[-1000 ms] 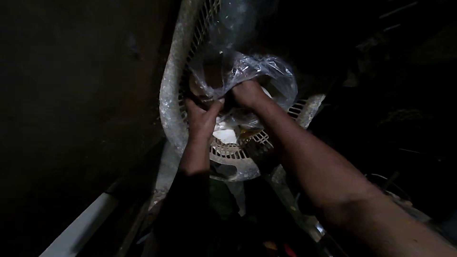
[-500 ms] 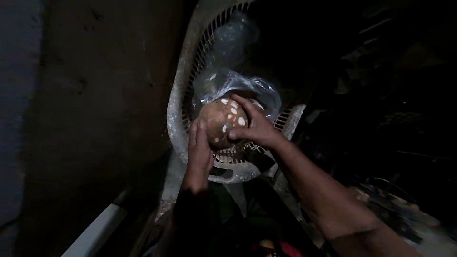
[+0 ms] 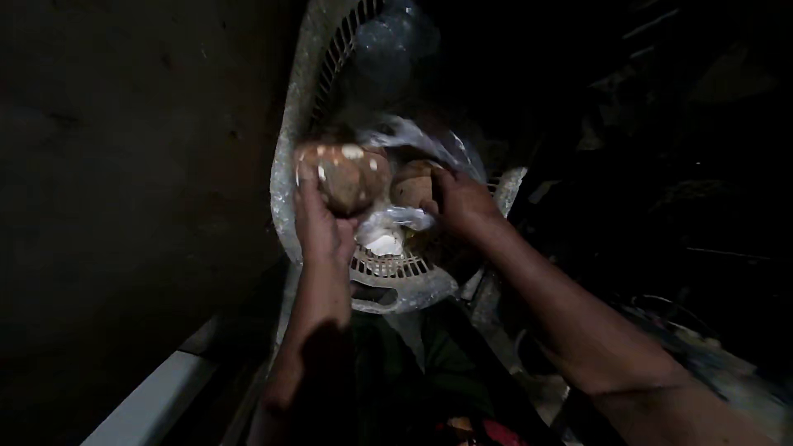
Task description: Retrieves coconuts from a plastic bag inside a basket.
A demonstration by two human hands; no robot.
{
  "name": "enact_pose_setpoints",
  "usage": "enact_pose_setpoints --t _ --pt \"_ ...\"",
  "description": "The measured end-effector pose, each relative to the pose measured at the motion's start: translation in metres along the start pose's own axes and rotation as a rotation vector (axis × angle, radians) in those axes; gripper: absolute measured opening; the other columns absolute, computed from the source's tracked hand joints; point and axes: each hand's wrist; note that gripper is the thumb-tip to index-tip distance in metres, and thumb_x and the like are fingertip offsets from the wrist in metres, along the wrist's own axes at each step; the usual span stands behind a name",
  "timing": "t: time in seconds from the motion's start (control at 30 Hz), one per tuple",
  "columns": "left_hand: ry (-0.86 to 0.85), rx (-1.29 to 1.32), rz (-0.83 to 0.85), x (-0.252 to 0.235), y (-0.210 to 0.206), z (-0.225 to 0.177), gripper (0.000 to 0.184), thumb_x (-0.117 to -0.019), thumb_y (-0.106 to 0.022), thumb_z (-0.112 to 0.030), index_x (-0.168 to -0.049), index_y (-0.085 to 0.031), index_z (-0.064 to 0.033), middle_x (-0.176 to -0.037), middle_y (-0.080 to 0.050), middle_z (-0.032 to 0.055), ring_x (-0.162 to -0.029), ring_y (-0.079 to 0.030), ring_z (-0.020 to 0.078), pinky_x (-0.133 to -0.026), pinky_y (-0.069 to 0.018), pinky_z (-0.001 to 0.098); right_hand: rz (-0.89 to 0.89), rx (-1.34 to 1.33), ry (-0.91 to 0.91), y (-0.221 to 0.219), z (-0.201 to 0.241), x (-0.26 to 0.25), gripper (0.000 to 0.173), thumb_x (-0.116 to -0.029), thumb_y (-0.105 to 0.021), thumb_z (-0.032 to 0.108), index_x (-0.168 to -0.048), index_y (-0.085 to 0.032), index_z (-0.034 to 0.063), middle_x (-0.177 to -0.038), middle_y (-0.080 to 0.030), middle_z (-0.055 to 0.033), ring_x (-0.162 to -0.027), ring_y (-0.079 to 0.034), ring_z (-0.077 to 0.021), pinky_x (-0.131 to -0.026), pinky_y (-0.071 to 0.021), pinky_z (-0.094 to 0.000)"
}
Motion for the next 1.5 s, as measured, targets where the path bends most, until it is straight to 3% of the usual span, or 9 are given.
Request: enact_pose_setpoints --t 0.2,0.37,0.43,0.63,0.77,0.93,1.17,1.4,1.5 --pt "-0.064 -0.469 -0.056 0.017 -0.039 0.052 0.060 -0.1043 -0.060 -0.034 -0.147 -0.033 -0.0018 -0.126 -0.065 0.0194 -0.099 -0.074 0.0274 -0.082 -0.0649 0.0450 0.032 -0.116 -0.102 -0.031 -0.022 -0.004 0.144 -0.0510 -0.099 0.052 -0.165 -0.016 0.0222 -0.154 -0.040 -0.0261 -0.124 -0.058 -0.0451 -0.093 -0.0547 -0.0640" --pt "-0.117 -1.164 0.219 0.027 -0.025 0.068 0.055 -0.1025 -0.059 -0.045 -0.143 -0.054 -0.0088 -0.130 -0.066 0.0134 -0.111 -0.068 0.0250 -0.098 -0.0552 0.0504 -0.016 -0.774 -0.195 -0.031 -0.056 -0.025 0.061 -0.1003 -0.057 0.055 -0.139 -0.058 0.0076 -0.131 -0.066 -0.0158 -0.120 -0.064 -0.0269 -0.104 -0.0514 -0.0536" --pt "-0.026 -1.202 0.267 0.019 -0.023 0.072 0.061 -0.1026 -0.056 -0.050 -0.148 -0.050 -0.0107 -0.122 -0.069 0.0129 -0.103 -0.070 0.0264 -0.093 -0.0563 0.0531 -0.004 -0.742 -0.322 -0.030 -0.052 -0.035 0.063 -0.1069 -0.036 0.058 -0.127 -0.065 0.0061 -0.123 -0.068 -0.0169 -0.116 -0.065 -0.0300 -0.100 -0.0506 -0.0578" --pt "0.258 -0.722 0.120 -0.003 -0.031 0.083 0.081 -0.0902 -0.060 -0.073 -0.148 -0.046 -0.0177 -0.126 -0.066 0.0157 -0.104 -0.070 0.0292 -0.081 -0.0612 0.0522 0.026 -0.779 -0.248 -0.027 -0.046 -0.032 0.055 -0.1086 -0.036 0.050 -0.140 -0.050 0.0080 -0.124 -0.066 -0.0159 -0.113 -0.065 -0.0261 -0.096 -0.0542 -0.0524" --pt "0.232 -0.386 0.075 -0.008 -0.017 0.101 0.080 -0.0888 -0.073 -0.058 -0.150 -0.043 -0.0160 -0.126 -0.067 0.0149 -0.109 -0.069 0.0293 -0.086 -0.0610 0.0516 -0.129 -0.656 -0.007 -0.023 -0.055 -0.016 0.044 -0.1091 -0.042 0.031 -0.144 -0.054 0.0071 -0.139 -0.060 -0.0164 -0.130 -0.058 -0.0262 -0.111 -0.0473 -0.0487" --pt "0.164 -0.131 0.217 0.007 -0.006 0.103 0.066 -0.0990 -0.066 -0.031 -0.156 -0.035 -0.0184 -0.135 -0.062 0.0140 -0.118 -0.065 0.0287 -0.096 -0.0569 0.0511 -0.012 -0.940 0.066 -0.024 -0.054 -0.020 0.040 -0.1055 -0.051 0.028 -0.144 -0.055 0.0172 -0.141 -0.061 -0.0063 -0.122 -0.063 -0.0193 -0.101 -0.0545 -0.0453" --pt "0.267 -0.308 0.224 0.050 -0.003 0.074 0.079 -0.0915 -0.031 -0.083 -0.156 -0.036 -0.0382 -0.147 -0.057 0.0018 -0.126 -0.060 0.0290 -0.094 -0.0556 0.0560 -0.055 -1.160 0.273 -0.011 -0.041 0.011 0.090 -0.0820 -0.083 0.023 -0.158 -0.037 0.0093 -0.154 -0.050 -0.0099 -0.135 -0.055 -0.0202 -0.109 -0.0530 -0.0405" --pt "0.164 -0.232 0.287 0.070 -0.010 0.031 0.072 -0.0964 -0.042 -0.073 -0.157 -0.033 -0.0351 -0.137 -0.062 0.0126 -0.111 -0.068 0.0344 -0.078 -0.0617 0.0559 -0.070 -1.072 0.368 0.006 -0.024 0.051 0.104 -0.0746 -0.089 0.049 -0.157 -0.033 0.0176 -0.151 -0.049 -0.0069 -0.130 -0.057 -0.0185 -0.103 -0.0570 -0.0421" --pt "-0.102 -0.234 0.404 0.083 -0.004 0.018 0.067 -0.0995 -0.056 -0.057 -0.157 -0.033 -0.0333 -0.142 -0.057 0.0029 -0.113 -0.065 0.0190 -0.086 -0.0605 0.0397 -0.044 -1.155 0.309 0.013 -0.011 0.075 0.107 -0.0823 -0.076 0.061 -0.165 -0.018 0.0277 -0.164 -0.035 -0.0016 -0.136 -0.052 -0.0174 -0.101 -0.0553 -0.0406"
Point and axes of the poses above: each hand's wrist, its own x-axis away from the middle knuckle, its own y-axis out of the back of the hand, z = x × y
